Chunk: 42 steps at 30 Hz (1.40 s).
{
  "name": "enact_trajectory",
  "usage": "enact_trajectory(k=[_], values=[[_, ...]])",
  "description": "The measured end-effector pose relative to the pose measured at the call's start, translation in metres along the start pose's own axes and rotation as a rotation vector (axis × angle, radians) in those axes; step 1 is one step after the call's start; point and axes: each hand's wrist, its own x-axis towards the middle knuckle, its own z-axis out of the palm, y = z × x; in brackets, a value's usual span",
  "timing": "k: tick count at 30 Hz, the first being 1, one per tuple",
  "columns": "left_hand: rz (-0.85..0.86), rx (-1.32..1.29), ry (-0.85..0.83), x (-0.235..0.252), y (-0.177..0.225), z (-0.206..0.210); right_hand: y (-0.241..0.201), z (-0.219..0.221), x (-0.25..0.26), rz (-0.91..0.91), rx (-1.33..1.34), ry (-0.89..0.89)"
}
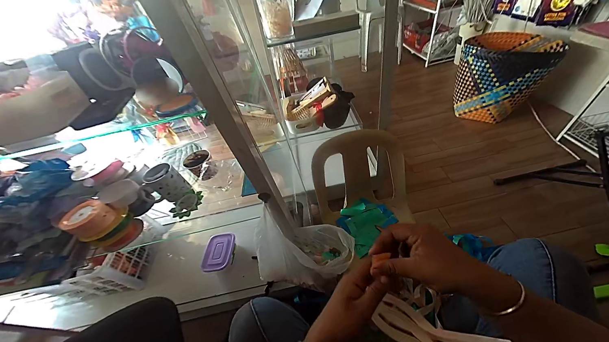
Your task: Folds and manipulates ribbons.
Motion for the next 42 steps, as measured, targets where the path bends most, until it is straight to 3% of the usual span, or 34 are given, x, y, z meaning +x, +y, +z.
enact_trajectory(k=[5, 8, 13, 18, 21, 29, 33, 38, 42], values=[[-0.031, 0.041, -0.139, 0.009, 0.043, -0.009, -0.023, -0.006, 0.003, -0.050, 0.261, -0.067], [-0.044, 0.075, -0.131, 0.011, 0.062, 0.000, -0.034, -0.010, 0.002, -0.099, 0.307, -0.053], [0.016, -0.061, 0.102, 0.011, 0.085, 0.017, -0.035, -0.002, -0.002, -0.175, 0.264, -0.006], [0.044, -0.239, 0.403, 0.015, 0.116, 0.026, -0.026, 0.017, -0.012, -0.183, 0.174, -0.253], [0.031, -0.342, 0.479, 0.018, 0.130, 0.024, -0.021, 0.029, -0.012, -0.114, 0.167, -0.310], [-0.060, -0.323, 0.621, 0.041, 0.165, 0.001, -0.021, 0.050, -0.015, -0.035, 0.165, -0.088], [-0.062, -0.349, 0.658, 0.052, 0.181, -0.015, -0.018, 0.052, -0.017, -0.123, 0.151, 0.039], [-0.061, -0.329, 0.671, 0.060, 0.193, -0.019, -0.016, 0.064, -0.015, -0.259, -0.103, 0.220], [-0.044, -0.267, 0.679, 0.062, 0.205, -0.035, -0.012, 0.064, -0.027, -0.273, -0.029, 0.198]])
